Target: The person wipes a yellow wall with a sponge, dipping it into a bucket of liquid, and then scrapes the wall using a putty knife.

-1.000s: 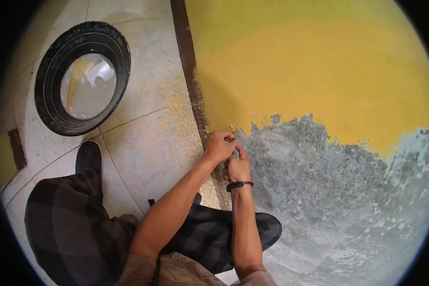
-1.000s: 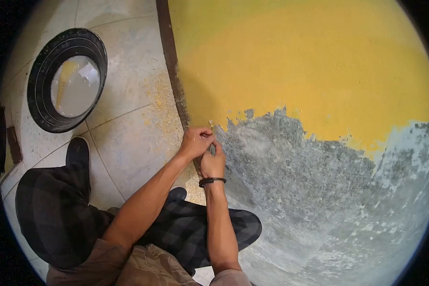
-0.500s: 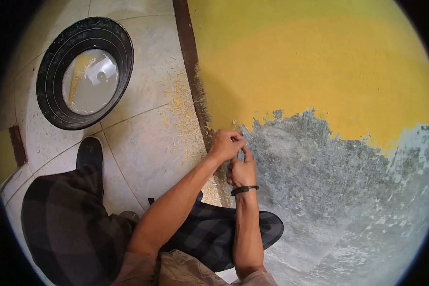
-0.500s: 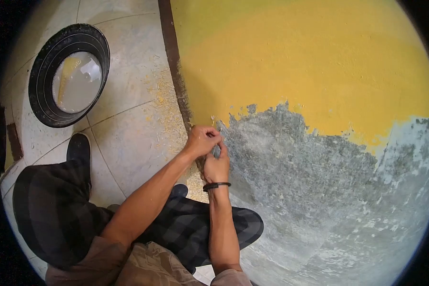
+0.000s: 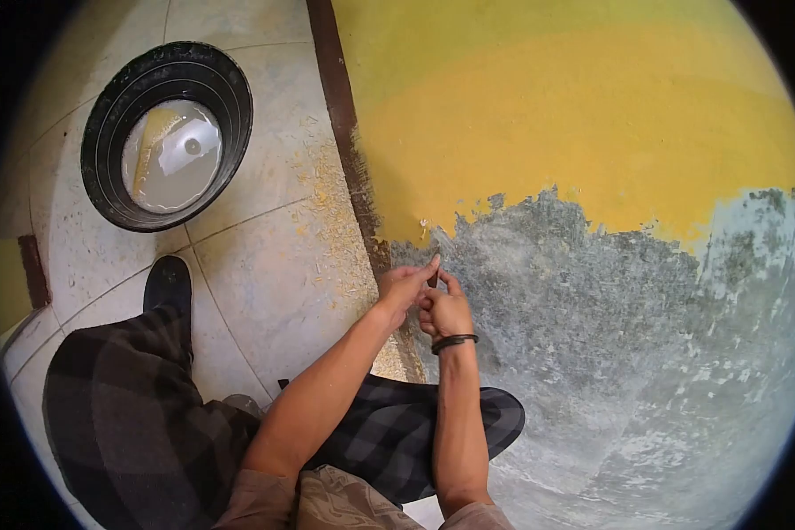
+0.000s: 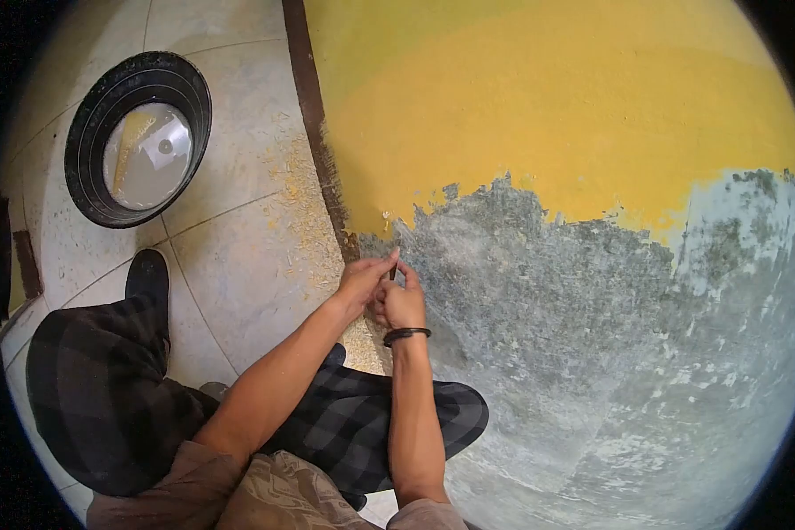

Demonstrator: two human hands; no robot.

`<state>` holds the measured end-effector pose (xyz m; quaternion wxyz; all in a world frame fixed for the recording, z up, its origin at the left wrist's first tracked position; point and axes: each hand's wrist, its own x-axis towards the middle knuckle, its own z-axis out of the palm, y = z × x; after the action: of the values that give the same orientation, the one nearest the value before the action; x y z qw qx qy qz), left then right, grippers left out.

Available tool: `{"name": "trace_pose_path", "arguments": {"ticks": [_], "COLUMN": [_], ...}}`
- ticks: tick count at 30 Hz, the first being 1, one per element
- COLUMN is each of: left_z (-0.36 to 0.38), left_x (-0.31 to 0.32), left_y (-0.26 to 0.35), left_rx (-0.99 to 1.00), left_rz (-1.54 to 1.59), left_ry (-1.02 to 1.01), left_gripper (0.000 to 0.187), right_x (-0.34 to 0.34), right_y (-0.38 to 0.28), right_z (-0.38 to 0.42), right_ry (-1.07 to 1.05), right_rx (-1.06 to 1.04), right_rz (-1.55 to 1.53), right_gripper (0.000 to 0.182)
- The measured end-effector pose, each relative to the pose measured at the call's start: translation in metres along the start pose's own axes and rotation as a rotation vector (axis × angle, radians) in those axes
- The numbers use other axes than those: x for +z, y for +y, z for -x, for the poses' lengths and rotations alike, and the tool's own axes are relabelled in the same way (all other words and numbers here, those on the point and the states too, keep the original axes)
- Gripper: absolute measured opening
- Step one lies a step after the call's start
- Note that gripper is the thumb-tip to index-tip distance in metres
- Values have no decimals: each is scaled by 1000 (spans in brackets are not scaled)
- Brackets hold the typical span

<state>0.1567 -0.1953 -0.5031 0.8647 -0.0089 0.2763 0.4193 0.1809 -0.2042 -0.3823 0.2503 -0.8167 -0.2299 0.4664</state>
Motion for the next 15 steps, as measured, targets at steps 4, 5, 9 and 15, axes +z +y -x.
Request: {"name": "trace_pose_path", "arguments": {"ticks": [4,5,9,15], "left_z": [0,-5,-15,-28], "left_x": [13,14,13,-2], "left_y": [6,4,1,9], "left_rx": [-357,-339,-354,-509], "left_rz": [328,392,417,386], "left_ry": [-176,-174,-189,-128], "left_gripper": [41,42,41,38], "right_x": [-13,-15,-13,-3], "right_y": [10,15,9,14], "right_z": [-11,-14,-13,-25], "right_ry": [-6,-6,12,94], "right_rx": [-102,-102,-119,-220], "right_rz": [118,122,177,387], "right_gripper": [51,51,50,50]}}
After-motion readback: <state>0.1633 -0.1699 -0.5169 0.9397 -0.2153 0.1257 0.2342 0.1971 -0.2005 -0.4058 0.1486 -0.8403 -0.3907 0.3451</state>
